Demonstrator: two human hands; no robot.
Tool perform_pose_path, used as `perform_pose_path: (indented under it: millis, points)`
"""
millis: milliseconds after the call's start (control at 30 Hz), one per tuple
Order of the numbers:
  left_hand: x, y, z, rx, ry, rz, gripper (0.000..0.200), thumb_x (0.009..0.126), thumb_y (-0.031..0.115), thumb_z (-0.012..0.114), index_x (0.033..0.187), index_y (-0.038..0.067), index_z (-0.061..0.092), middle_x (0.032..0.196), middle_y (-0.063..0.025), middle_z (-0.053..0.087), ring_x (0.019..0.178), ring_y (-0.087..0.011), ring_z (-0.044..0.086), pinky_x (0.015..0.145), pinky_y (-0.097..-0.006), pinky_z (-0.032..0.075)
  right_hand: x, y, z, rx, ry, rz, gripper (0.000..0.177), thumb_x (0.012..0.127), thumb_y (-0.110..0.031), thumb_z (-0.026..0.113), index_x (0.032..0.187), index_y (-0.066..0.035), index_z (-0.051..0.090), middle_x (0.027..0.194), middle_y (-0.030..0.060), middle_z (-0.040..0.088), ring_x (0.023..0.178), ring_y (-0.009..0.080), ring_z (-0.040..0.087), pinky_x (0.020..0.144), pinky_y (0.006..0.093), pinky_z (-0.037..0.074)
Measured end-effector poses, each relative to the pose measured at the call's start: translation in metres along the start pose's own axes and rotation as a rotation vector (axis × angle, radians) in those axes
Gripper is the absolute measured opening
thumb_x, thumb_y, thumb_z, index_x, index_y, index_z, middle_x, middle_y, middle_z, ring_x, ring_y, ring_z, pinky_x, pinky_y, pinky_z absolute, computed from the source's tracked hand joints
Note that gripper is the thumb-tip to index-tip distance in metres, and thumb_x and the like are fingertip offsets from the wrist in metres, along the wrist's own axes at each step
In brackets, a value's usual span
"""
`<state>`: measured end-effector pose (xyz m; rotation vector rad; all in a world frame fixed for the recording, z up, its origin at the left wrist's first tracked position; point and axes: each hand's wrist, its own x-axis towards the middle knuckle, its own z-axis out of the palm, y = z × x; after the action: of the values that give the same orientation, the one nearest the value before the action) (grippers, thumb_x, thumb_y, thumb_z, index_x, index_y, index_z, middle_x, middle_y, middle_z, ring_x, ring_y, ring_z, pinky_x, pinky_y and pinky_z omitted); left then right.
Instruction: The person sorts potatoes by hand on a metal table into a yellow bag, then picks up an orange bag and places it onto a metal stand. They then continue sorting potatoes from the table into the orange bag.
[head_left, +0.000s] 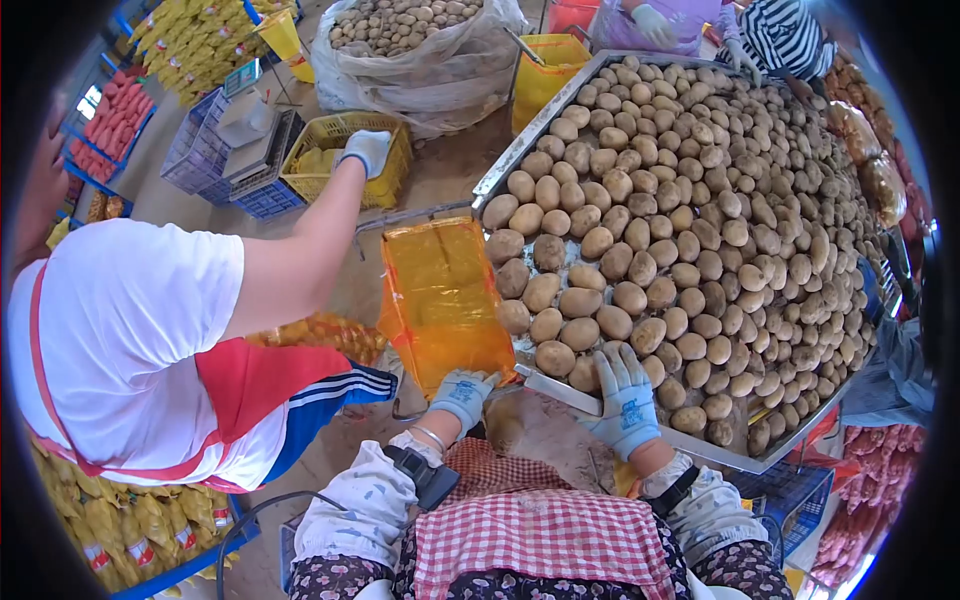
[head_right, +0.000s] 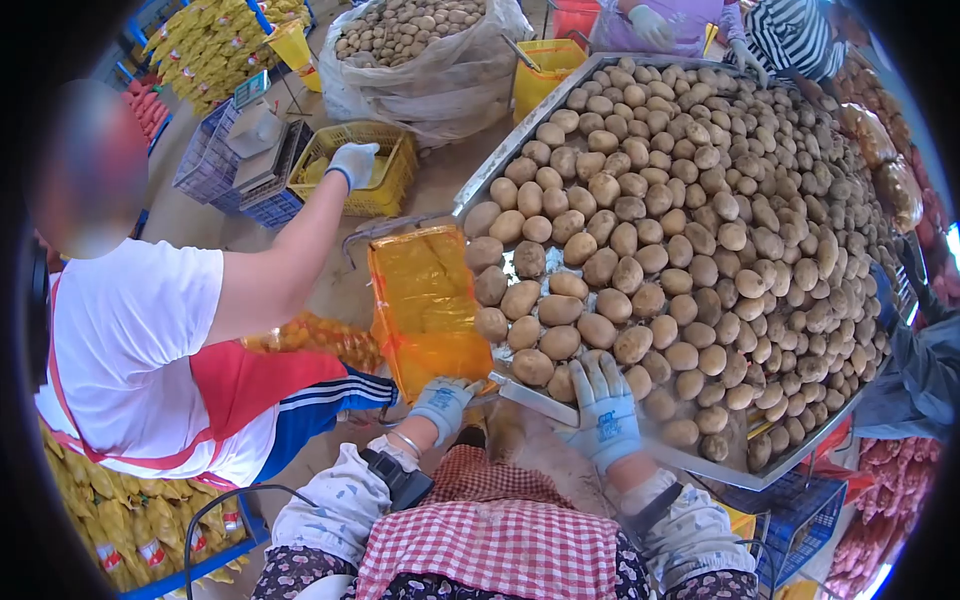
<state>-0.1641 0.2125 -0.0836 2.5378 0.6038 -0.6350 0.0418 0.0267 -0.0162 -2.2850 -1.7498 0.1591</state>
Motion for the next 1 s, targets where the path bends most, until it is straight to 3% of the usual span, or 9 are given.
perform_pose_path:
  millis: [100,267,333,433,500,600,733,800,1000]
  points:
    - [-0.001,0.005,-0.001,0.076,0.007,0.018,0.043,0.085,0.017,0.053,0.129,0.015,0.051,0.12,-0.0109,0.059,0.111,-0.0268,0.057,0.097,-0.0394,0.04,0.001,-0.005,-0.011,0.034,0.026,0.05,0.083,0.071,-0.051,0.069,0.134,-0.004,0.042,0.141,0.0198,0.038,0.134,0.0424,0.029,0.108,0.0531,0.026]
    - [-0.004,-0.007,0.012,0.013,0.071,0.071,0.053,0.081,0.015,0.056,0.134,0.013,0.046,0.125,-0.0141,0.055,0.114,-0.0306,0.054,0.098,-0.0418,0.039,0.024,0.011,-0.024,0.044,0.111,0.224,0.082,0.073,-0.045,0.07,0.138,-0.005,0.039,0.143,0.0208,0.035,0.135,0.043,0.027,0.11,0.0542,0.021]
    - [-0.012,-0.01,0.003,-0.01,0.099,0.117,0.056,0.08,0.013,0.055,0.135,0.011,0.044,0.127,-0.0167,0.054,0.114,-0.0333,0.053,0.098,-0.0436,0.039,0.048,0.023,-0.024,-0.053,0.105,0.39,0.082,0.075,-0.045,0.067,0.14,-0.007,0.037,0.145,0.0205,0.033,0.136,0.0433,0.024,0.111,0.0535,0.018]
    - [-0.018,-0.018,-0.018,-0.237,0.277,0.277,0.061,0.078,0.021,0.06,0.135,0.008,0.042,0.129,-0.0204,0.05,0.12,-0.0357,0.048,0.103,-0.0452,0.034,0.065,0.022,-0.011,-0.074,-0.005,0.466,0.078,0.078,-0.049,0.062,0.143,-0.016,0.035,0.148,0.0245,0.025,0.138,0.0455,0.018,0.112,0.0556,0.013]
    - [-0.016,-0.022,-0.033,-0.397,0.71,0.27,0.068,0.076,0.029,0.064,0.136,0.006,0.04,0.135,-0.0224,0.043,0.126,-0.0381,0.04,0.108,-0.0475,0.028,0.064,0.017,0.002,-0.152,-0.028,0.433,0.076,0.079,-0.052,0.058,0.145,-0.024,0.034,0.148,0.0287,0.018,0.138,0.0468,0.014,0.111,0.0579,0.01]
    - [0.019,-0.012,-0.078,-0.231,0.875,0.265,0.067,0.077,0.031,0.065,0.137,0.009,0.042,0.141,-0.0188,0.038,0.131,-0.0399,0.034,0.11,-0.0502,0.023,0.064,0.008,-0.01,-0.146,-0.079,0.437,0.075,0.079,-0.052,0.059,0.144,-0.023,0.035,0.148,0.0287,0.019,0.138,0.0461,0.016,0.112,0.0572,0.01]
    - [0.073,0.019,-0.119,-0.013,0.733,0.374,0.063,0.081,0.034,0.061,0.137,0.014,0.043,0.144,-0.0181,0.034,0.132,-0.0408,0.031,0.11,-0.0536,0.021,0.056,0.024,-0.028,0.012,-0.108,0.284,0.076,0.075,-0.051,0.064,0.14,-0.019,0.041,0.15,0.0226,0.021,0.137,0.044,0.021,0.111,0.0571,0.015]
    - [0.095,0.019,-0.115,0.085,0.705,0.364,0.055,0.084,0.035,0.055,0.134,0.014,0.048,0.142,-0.0194,0.037,0.128,-0.0425,0.035,0.11,-0.0545,0.02,0.054,0.032,-0.04,-0.097,-0.06,0.277,0.079,0.072,-0.054,0.067,0.138,-0.018,0.042,0.149,0.0205,0.023,0.136,0.0435,0.023,0.11,0.0573,0.019]
    - [0.069,0.008,-0.134,0.162,0.528,0.403,0.045,0.085,0.033,0.054,0.126,0.014,0.054,0.134,-0.0146,0.047,0.121,-0.0334,0.046,0.105,-0.0514,0.029,0.044,0.038,-0.037,-0.083,-0.254,0.175,0.075,0.074,-0.054,0.065,0.138,-0.021,0.044,0.148,0.0218,0.023,0.136,0.0451,0.021,0.109,0.0578,0.02]
